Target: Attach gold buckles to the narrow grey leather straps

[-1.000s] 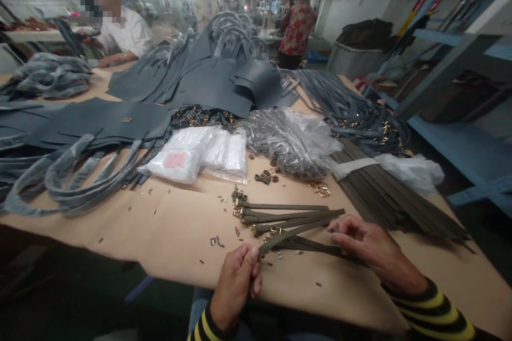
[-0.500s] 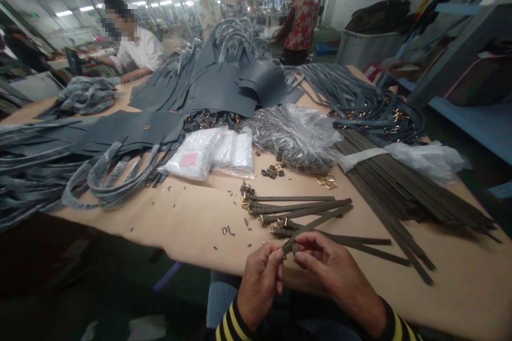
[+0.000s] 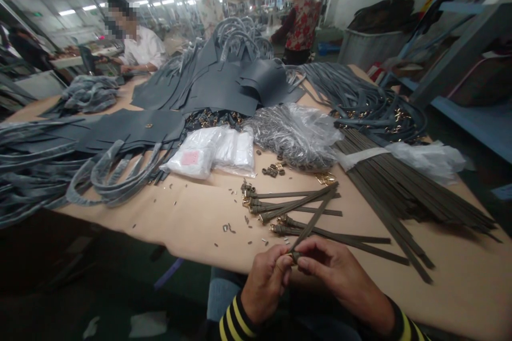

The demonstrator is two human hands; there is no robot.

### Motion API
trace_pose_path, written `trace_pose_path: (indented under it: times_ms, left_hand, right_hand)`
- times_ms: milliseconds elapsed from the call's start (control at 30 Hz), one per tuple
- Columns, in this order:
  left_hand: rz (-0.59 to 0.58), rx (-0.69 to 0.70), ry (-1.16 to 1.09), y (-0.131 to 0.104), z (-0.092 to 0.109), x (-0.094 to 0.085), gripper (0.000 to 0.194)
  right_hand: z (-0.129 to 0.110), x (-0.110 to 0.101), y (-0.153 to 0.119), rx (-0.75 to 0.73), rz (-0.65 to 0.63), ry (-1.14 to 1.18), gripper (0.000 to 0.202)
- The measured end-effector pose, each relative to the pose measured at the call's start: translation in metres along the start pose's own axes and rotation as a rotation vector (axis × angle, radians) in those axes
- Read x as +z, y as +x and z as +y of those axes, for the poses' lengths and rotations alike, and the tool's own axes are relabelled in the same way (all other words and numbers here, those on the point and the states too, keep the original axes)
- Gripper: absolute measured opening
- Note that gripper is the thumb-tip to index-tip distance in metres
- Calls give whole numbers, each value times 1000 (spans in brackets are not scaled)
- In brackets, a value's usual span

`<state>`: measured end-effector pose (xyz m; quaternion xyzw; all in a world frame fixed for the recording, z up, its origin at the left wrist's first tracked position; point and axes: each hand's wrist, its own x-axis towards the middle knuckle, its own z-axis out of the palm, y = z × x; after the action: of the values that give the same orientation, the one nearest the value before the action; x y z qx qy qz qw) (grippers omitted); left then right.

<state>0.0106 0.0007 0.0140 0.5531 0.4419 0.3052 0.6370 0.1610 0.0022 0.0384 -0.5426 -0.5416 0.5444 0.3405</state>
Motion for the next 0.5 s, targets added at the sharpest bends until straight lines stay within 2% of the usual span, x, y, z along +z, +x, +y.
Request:
trace_pose_path:
  times_ms: [200,367,500]
  left_hand:
    - [-2,-19,-170,3,-6,0,43]
    - [118,93,62,5,-6,6,39]
    - [186,165,198,6,-6,5,38]
  right_hand:
    - [1,0,5,98,-63,211,19]
    - [3,8,7,78,-4,191,13]
    - [5,14,7,33,24,34,10]
